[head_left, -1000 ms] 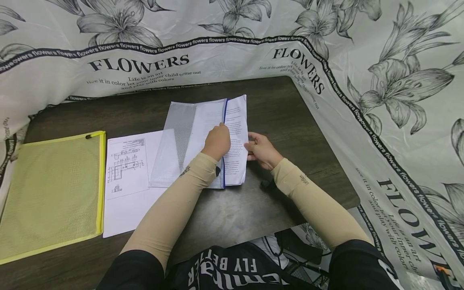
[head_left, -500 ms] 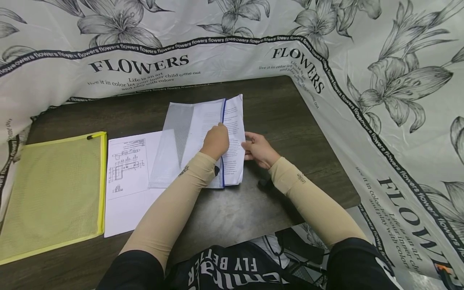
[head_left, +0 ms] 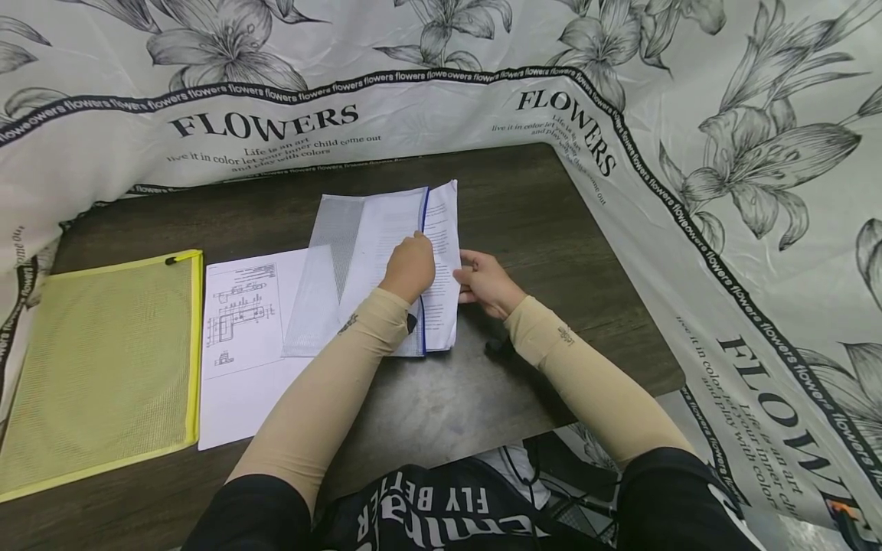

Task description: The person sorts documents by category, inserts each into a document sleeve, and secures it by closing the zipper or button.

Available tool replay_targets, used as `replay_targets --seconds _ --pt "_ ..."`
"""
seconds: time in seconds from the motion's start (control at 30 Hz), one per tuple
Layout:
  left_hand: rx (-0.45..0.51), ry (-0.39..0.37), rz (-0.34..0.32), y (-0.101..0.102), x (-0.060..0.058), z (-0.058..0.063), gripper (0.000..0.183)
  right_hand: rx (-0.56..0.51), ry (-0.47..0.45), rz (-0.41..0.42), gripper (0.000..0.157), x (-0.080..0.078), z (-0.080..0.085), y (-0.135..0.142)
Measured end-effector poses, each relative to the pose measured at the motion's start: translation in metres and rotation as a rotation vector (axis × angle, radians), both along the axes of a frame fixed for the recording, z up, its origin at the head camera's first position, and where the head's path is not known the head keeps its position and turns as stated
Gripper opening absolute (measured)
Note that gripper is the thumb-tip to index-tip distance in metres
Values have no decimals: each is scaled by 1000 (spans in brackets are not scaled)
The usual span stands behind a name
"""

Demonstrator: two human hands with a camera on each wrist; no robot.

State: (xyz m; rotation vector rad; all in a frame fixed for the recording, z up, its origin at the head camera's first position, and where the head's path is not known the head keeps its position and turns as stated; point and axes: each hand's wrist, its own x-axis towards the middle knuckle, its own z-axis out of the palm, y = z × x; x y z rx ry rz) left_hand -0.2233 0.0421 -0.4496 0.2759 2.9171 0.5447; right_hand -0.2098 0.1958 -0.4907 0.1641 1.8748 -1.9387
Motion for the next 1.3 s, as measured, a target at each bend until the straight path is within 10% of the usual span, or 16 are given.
replay_targets --seconds 1.3 --pt "-36 45 -100 -2 0 -3 54 39 -12 77 53 -12 -9 -24"
